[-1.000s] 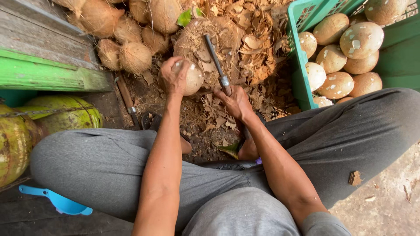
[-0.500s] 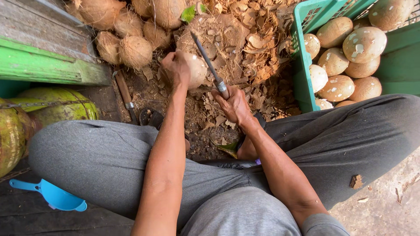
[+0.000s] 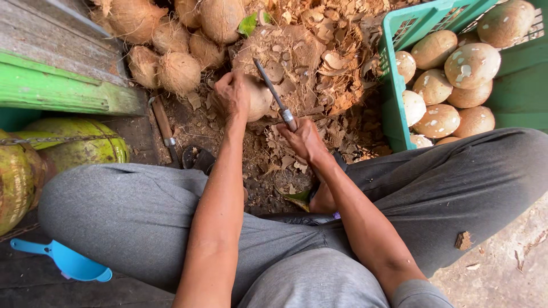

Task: The person sits on the ground and uses a machete to peel the husk off a coconut. They repeatedly strike the coconut against a wooden stump to remove the outer fibers, rotating the coconut to continue peeling.

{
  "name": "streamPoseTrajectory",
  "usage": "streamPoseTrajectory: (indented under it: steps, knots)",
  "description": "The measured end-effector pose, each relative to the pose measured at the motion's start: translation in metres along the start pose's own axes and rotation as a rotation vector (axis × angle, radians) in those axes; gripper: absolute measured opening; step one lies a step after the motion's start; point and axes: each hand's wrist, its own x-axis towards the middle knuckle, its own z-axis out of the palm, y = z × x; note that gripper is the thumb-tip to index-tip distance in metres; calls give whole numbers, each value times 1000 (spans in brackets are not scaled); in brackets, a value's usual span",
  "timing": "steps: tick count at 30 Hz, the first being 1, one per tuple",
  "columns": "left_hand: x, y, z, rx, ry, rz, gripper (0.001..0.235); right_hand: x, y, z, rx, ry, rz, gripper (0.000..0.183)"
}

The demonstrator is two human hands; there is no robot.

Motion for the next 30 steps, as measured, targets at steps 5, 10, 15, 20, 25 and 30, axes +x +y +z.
streamPoseTrajectory:
  steps: [5, 10, 15, 20, 25, 30]
  knots:
    - [6, 22, -21, 258, -498, -224, 33, -11, -13, -6, 27, 114, 7, 42]
    - [-1, 42, -23, 259, -467, -123, 35, -6, -3, -3, 61, 76, -23, 30]
    - [-4, 37, -15, 123, -392, -31, 29, 0, 12, 2, -54, 43, 147, 36]
    - [-8, 25, -28, 140, -486, -53, 28, -6, 26, -14, 21, -70, 160, 33]
    - [7, 32, -40, 187, -562, -137, 37, 2, 27, -32, -116, -92, 110, 39]
    - [14, 31, -63, 300, -563, -152, 50, 1, 26, -28, -129, -120, 135, 39]
